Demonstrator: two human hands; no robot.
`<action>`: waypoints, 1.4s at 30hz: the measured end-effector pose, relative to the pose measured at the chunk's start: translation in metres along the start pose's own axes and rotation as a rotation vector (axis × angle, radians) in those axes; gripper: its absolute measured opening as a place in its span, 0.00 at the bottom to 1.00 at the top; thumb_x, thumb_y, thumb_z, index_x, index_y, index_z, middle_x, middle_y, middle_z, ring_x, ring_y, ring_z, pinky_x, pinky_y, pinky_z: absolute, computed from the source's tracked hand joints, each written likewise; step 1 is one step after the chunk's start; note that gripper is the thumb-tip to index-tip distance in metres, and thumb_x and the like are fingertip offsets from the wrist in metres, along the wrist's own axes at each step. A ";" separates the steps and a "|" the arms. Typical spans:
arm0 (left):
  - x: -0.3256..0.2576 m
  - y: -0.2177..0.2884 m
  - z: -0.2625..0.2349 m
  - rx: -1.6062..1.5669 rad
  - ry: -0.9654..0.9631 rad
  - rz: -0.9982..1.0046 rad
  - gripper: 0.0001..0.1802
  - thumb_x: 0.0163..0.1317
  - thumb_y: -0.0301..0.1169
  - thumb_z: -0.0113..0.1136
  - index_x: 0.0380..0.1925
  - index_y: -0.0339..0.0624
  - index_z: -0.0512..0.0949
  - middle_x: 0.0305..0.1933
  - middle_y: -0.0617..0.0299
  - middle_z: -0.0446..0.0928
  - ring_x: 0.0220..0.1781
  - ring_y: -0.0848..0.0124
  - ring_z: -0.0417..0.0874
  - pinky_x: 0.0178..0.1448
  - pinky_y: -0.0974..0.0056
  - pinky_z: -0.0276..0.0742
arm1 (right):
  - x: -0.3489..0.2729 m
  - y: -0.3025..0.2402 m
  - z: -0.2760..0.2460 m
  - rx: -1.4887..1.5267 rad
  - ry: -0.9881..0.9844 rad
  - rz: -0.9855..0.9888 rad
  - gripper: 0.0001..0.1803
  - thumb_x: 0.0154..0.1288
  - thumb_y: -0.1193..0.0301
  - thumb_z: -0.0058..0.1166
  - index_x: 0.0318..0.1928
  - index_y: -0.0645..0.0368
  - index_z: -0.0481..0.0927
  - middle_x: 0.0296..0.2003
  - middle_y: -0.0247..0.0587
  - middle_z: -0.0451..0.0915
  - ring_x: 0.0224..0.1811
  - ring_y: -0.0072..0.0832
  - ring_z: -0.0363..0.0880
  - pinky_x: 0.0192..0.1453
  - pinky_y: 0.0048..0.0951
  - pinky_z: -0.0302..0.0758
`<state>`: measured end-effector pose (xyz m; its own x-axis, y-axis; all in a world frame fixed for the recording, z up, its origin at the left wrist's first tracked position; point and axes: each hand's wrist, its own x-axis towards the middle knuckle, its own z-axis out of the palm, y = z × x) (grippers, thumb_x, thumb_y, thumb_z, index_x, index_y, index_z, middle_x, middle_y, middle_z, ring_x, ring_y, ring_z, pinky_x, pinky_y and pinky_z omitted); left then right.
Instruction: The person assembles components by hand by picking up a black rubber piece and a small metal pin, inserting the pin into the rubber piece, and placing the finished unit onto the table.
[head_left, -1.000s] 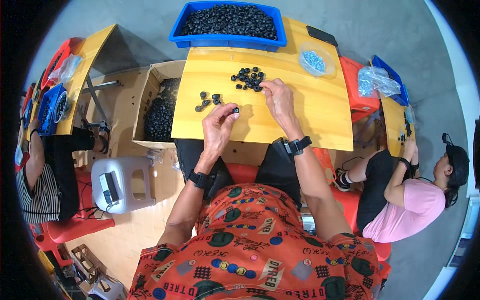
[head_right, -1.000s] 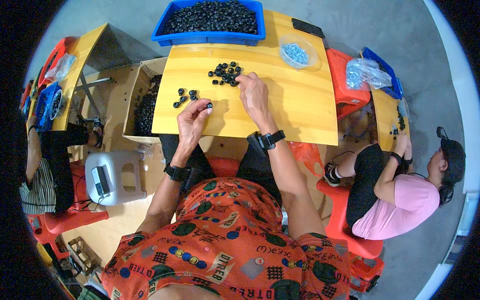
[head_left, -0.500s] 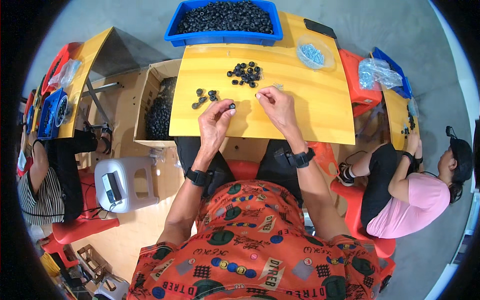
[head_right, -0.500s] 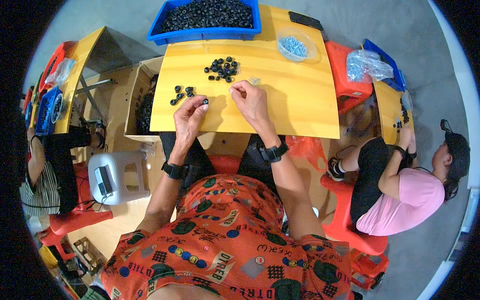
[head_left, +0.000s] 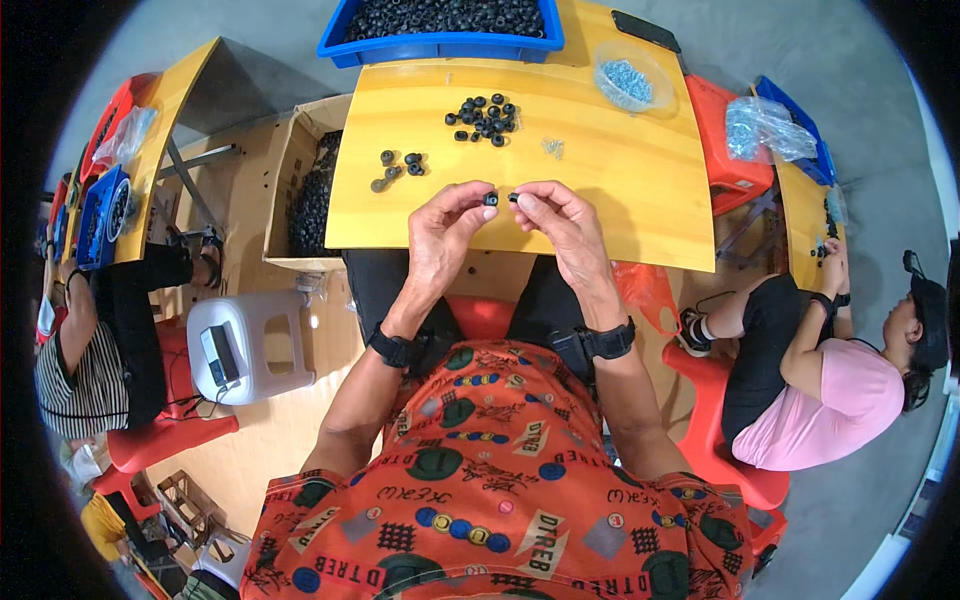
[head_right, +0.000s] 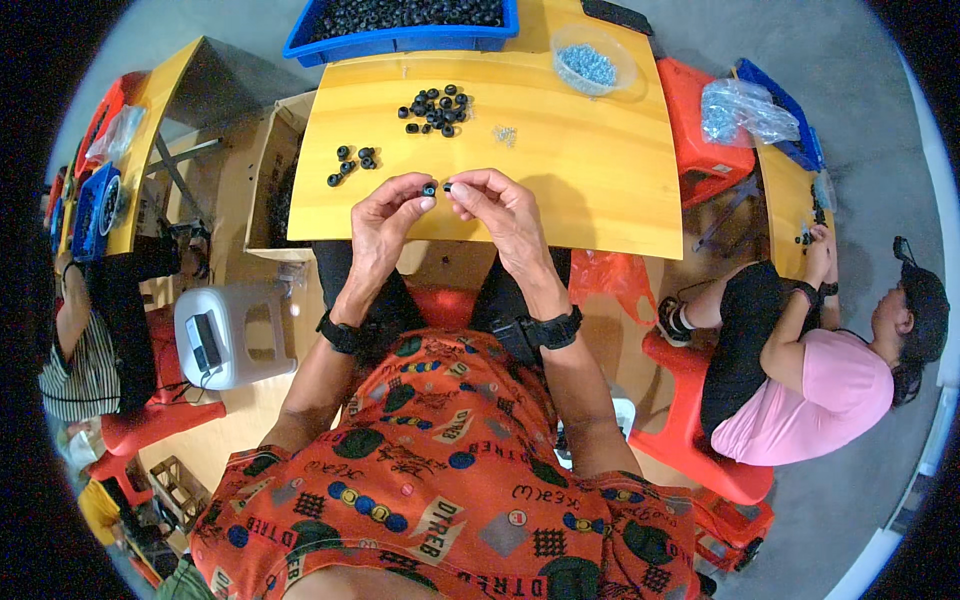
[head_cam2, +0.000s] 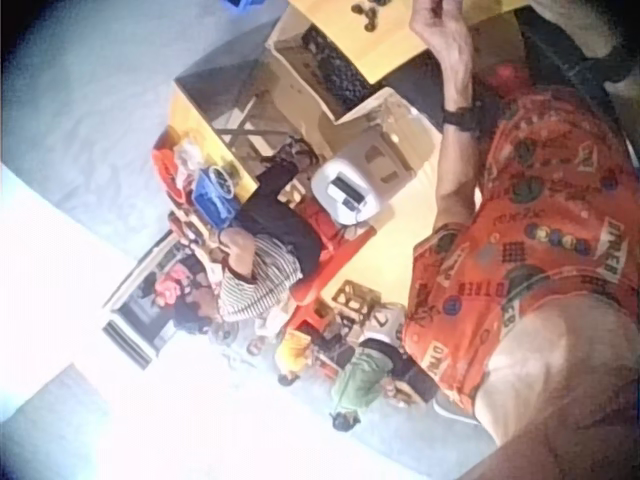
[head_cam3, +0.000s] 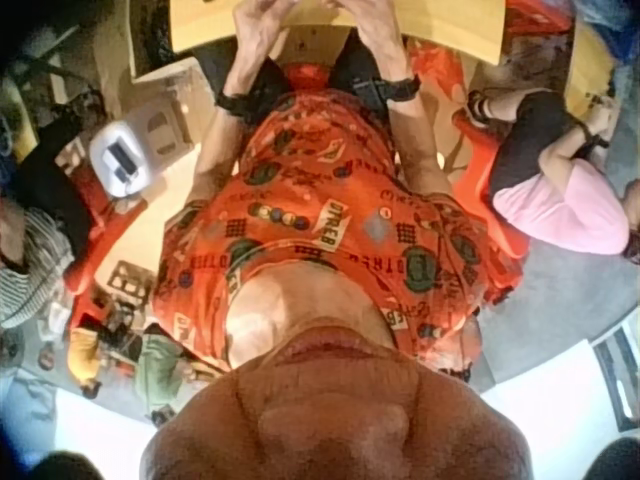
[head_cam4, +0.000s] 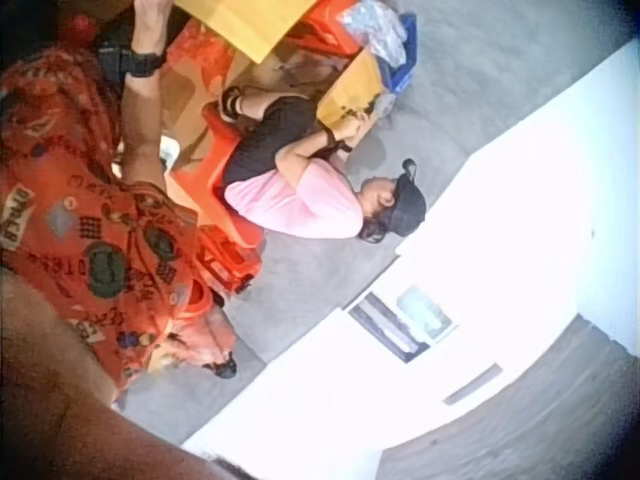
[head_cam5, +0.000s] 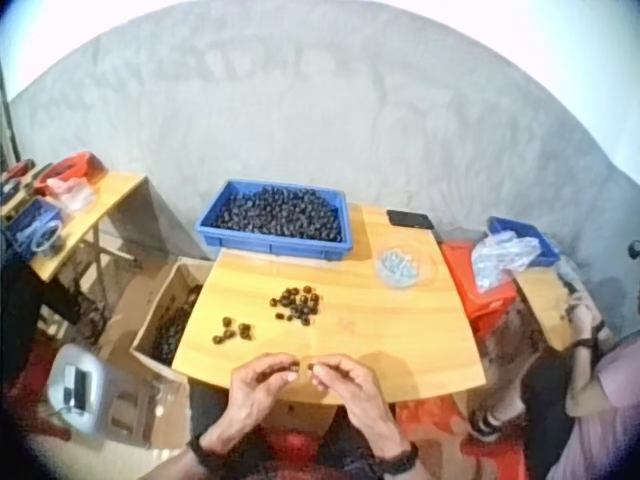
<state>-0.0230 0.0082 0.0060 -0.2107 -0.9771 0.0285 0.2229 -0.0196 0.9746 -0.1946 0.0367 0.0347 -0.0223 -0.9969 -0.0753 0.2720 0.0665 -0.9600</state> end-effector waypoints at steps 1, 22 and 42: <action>0.000 -0.001 0.000 0.000 0.002 -0.004 0.15 0.59 0.17 0.62 0.47 0.35 0.80 0.43 0.63 0.82 0.45 0.77 0.80 0.53 0.72 0.76 | -0.001 0.000 0.000 0.001 0.000 0.004 0.12 0.67 0.69 0.59 0.45 0.65 0.81 0.32 0.35 0.81 0.33 0.17 0.76 0.41 0.20 0.73; -0.002 0.013 -0.003 0.280 -0.020 0.208 0.13 0.54 0.16 0.65 0.41 0.35 0.83 0.38 0.59 0.82 0.41 0.72 0.82 0.48 0.69 0.77 | 0.003 0.007 0.008 -0.098 -0.046 0.055 0.11 0.66 0.68 0.59 0.41 0.63 0.81 0.30 0.32 0.80 0.32 0.17 0.75 0.40 0.20 0.72; -0.011 0.016 -0.003 0.473 -0.005 0.296 0.14 0.51 0.13 0.62 0.38 0.35 0.83 0.37 0.55 0.83 0.39 0.67 0.84 0.45 0.67 0.79 | -0.010 0.022 0.018 0.329 -0.055 0.318 0.06 0.70 0.67 0.55 0.37 0.53 0.74 0.30 0.27 0.73 0.32 0.17 0.71 0.37 0.23 0.71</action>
<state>-0.0142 0.0176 0.0204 -0.2084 -0.9255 0.3162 -0.1779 0.3538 0.9182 -0.1713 0.0478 0.0187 0.1598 -0.9306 -0.3293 0.5482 0.3611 -0.7544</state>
